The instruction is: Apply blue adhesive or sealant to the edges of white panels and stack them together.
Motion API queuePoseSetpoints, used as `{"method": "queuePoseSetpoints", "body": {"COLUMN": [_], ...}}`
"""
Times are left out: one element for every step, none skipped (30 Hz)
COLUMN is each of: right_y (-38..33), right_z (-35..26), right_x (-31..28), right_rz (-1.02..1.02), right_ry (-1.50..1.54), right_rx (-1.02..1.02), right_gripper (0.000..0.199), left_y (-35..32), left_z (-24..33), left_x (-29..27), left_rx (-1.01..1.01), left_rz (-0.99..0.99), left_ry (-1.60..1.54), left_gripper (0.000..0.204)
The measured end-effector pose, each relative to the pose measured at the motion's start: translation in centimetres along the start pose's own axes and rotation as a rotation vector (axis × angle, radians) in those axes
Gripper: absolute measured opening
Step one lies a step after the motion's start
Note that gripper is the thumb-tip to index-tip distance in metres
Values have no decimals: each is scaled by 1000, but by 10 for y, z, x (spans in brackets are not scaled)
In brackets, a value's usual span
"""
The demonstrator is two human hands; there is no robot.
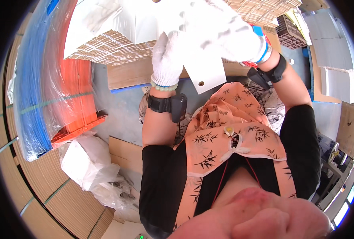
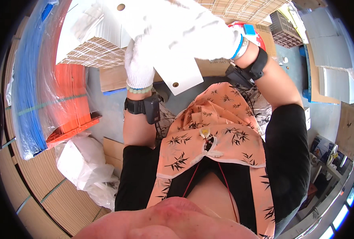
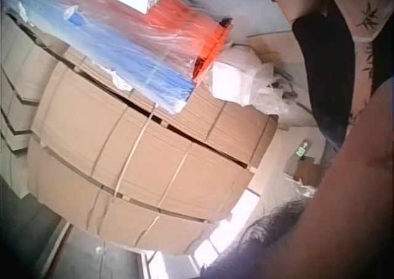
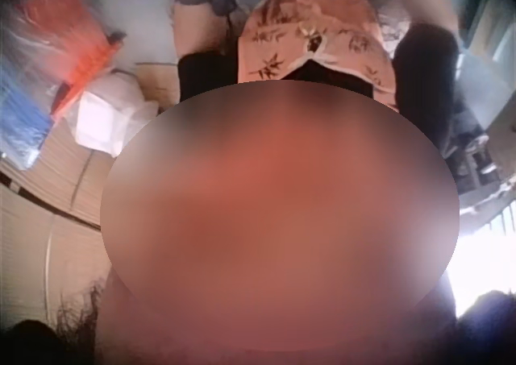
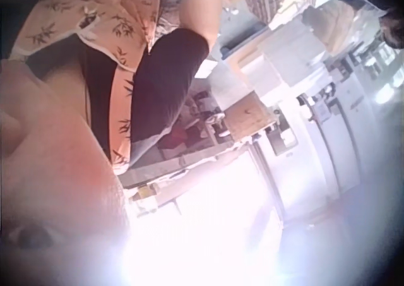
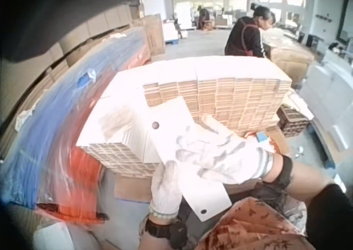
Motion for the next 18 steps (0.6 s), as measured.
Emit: {"method": "queuePoseSetpoints", "body": {"right_y": [5, 9, 10, 9, 4, 8, 10, 0, -6, -12, -21, -30, -43, -56, -74, -89, -104, -100], "right_z": [7, 13, 22, 31, 46, 52, 50, 64, 68, 69, 64, 60, 57, 53, 47, 41, 29, 17], "right_x": [-7, -12, -13, -15, -18, -22, -21, -14, -5, 7, 19, 32, 40, 48, 52, 57, 52, 47], "right_rz": [36, 71, 92, 110, 239, 368, 370, 501, 535, 602, 796, 987, 981, 925, 899, 872, 712, 624], "right_ry": [-35, -69, -87, -108, -135, -154, -153, 377, 656, 918, 1131, 1346, 1351, 1385, 1399, 1417, 1123, 986], "right_rx": [40, 79, 99, 124, 139, 149, 148, 521, 690, 876, 829, 768, 768, 772, 776, 776, 659, 593], "right_gripper": [53, 54, 54, 55, 53, 52, 52, 50, 49, 48, 47, 47, 47, 46, 46, 46, 44, 43], "left_y": [-2, -5, -7, -12, -12, -12, -13, -15, -13, -14, -15, -16, -15, -13, -11, -11, -9, -9], "left_z": [-8, -12, -14, -13, -12, -10, -10, -4, 1, 0, -2, -3, -2, 0, 1, 2, 1, 0], "left_x": [0, 1, 5, 12, 18, 20, 22, 24, 27, 26, 25, 23, 24, 26, 28, 28, 28, 27], "left_rx": [-75, -110, -150, -97, -60, -21, 16, 62, 112, 116, 129, 142, 142, 144, 145, 144, 133, 129], "left_rz": [-103, -157, -207, -134, -121, -94, -63, -61, -64, -58, -68, -73, -66, -65, -70, -65, -83, -85], "left_ry": [-246, -367, -487, -145, -45, 53, 149, 286, 422, 424, 378, 332, 331, 376, 421, 423, 404, 398], "left_gripper": [41, 41, 40, 38, 36, 34, 33, 32, 31, 31, 31, 32, 32, 33, 35, 35, 36, 37]}}
Point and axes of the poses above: each hand's wrist, its own y-axis towards the middle knuckle, its own x-axis out of the palm, z = x × y, the point moved 5 cm from there along y, towards the middle knuckle, and after that the axes turned 13 degrees about -x, right-handed, at the moved point
